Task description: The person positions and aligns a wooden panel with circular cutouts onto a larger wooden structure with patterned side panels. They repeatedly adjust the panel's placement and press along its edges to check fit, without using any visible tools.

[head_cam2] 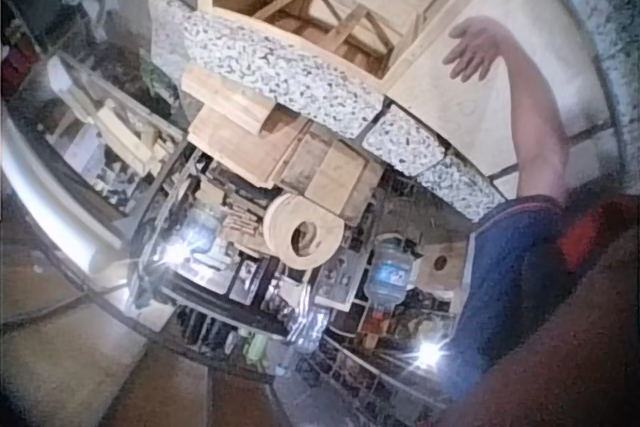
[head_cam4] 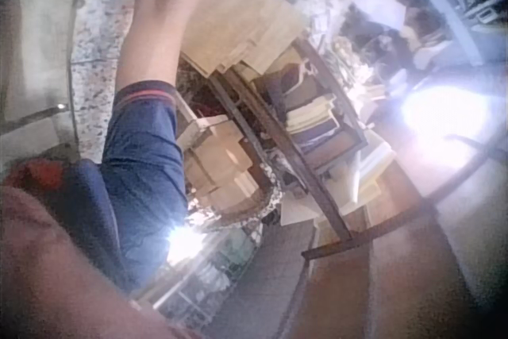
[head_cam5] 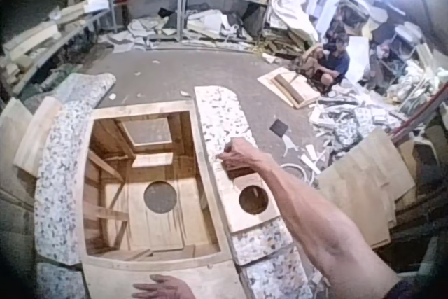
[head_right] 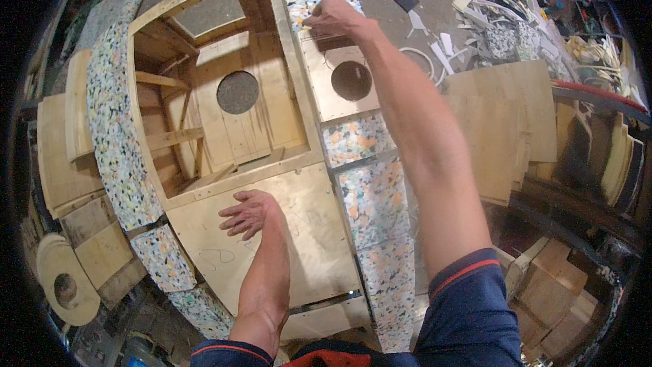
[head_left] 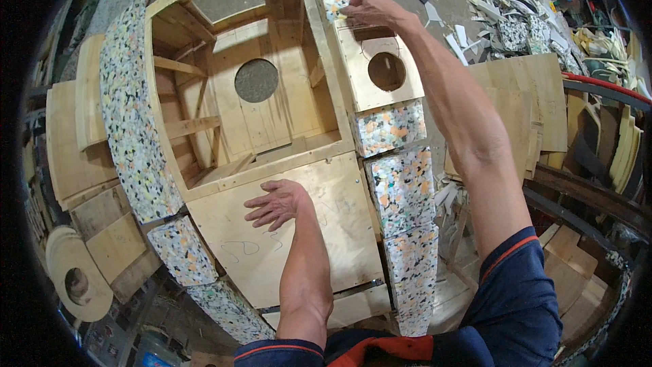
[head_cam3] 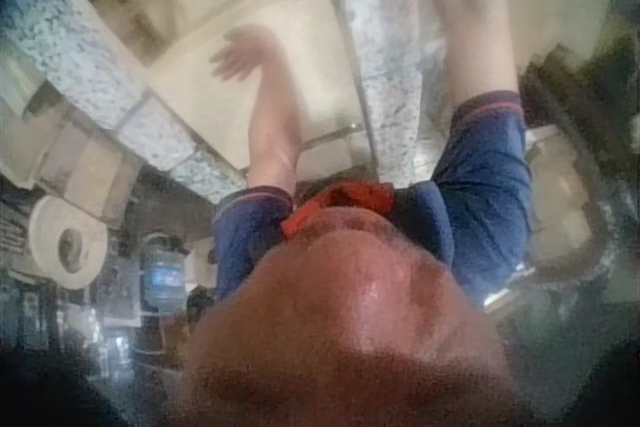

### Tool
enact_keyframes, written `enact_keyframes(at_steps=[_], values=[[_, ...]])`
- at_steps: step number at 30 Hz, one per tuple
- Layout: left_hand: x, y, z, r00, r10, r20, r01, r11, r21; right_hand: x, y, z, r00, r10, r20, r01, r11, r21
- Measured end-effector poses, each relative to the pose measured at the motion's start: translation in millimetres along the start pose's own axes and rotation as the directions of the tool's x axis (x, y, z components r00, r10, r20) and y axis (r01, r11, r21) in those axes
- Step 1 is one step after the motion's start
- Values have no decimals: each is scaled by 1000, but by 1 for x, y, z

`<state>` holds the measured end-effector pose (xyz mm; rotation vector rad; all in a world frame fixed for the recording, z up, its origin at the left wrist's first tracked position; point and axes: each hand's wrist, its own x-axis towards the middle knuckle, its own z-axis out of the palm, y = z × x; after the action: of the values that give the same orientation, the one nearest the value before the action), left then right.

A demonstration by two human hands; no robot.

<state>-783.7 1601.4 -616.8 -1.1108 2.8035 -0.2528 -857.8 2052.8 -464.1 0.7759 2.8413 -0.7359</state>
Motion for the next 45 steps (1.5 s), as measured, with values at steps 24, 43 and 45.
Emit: enact_keyframes(at_steps=[24,43,45], values=[[1,-1,0,1000,7,16,-7,1000,-25,-4,1,10,997,8,-79,-6,1000,23],[-1,1,-1,999,11,-31,-12,1000,-14,-24,25,4,967,43,-251,-39,999,21],[-1,1,1,999,9,-35,-7,999,36,-25,25,4,985,81,-151,-80,997,14]])
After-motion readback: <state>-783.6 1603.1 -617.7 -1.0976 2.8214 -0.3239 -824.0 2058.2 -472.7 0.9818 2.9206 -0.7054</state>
